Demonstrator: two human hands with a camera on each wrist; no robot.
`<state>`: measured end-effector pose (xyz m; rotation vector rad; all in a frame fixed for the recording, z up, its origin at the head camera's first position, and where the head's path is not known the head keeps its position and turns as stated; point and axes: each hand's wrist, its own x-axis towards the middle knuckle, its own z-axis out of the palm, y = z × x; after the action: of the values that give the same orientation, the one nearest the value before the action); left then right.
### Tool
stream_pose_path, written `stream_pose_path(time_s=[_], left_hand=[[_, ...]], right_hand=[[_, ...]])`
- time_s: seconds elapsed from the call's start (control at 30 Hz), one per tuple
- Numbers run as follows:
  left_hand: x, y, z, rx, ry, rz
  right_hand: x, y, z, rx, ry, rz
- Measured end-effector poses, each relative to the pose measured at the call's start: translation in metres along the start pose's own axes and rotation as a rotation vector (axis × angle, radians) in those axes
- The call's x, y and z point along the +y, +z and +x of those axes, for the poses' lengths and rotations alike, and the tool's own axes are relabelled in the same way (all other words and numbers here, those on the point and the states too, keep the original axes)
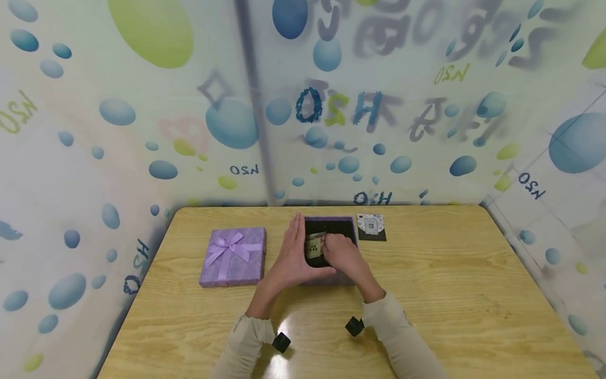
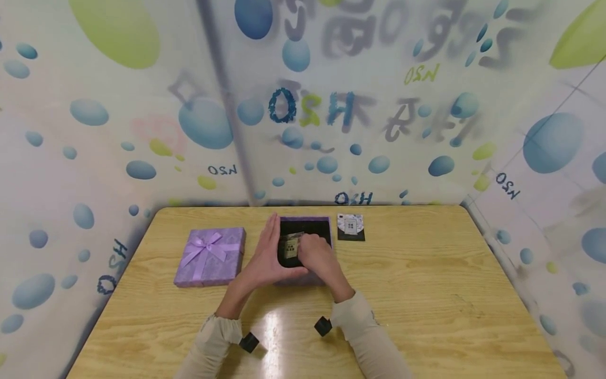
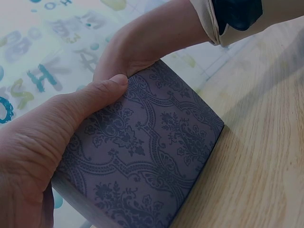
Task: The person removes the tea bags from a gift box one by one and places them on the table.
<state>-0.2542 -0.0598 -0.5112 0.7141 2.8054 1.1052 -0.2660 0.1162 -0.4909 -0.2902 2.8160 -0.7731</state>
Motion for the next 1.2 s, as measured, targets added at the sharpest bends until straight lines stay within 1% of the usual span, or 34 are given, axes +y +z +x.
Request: stream_pose_path(time_s=[0.2, 0.4, 0.7, 0.93, 1.2], left_hand=[[0.0001, 0.0002, 0.0002, -0.006, -0.002, 0.0], [0.0016, -0.0003, 0.0004, -0.005, -0.006, 0.002], [0.0023, -0.0001, 0.0004, -0.008, -0.008, -0.001], [0.0022, -0.0012, 0.0018, -0.013, -0.011, 0.007], [0.0008, -0.0008, -0.0001, -0.016, -0.011, 0.004]], right_hand=[[0.0003, -0.0006, 0.0013, -0.007, 0.005, 0.001], [0.001, -0.0007, 0.0017, 0.015, -0.026, -0.001], [0.0016, -0.003, 0.0033, -0.005, -0.027, 0.048], [0.001, -0.0066, 0.0026, 0.032, -0.03, 0.085], [0.0018, -0.0053, 0.0022, 0.054, -0.027, 0.119]])
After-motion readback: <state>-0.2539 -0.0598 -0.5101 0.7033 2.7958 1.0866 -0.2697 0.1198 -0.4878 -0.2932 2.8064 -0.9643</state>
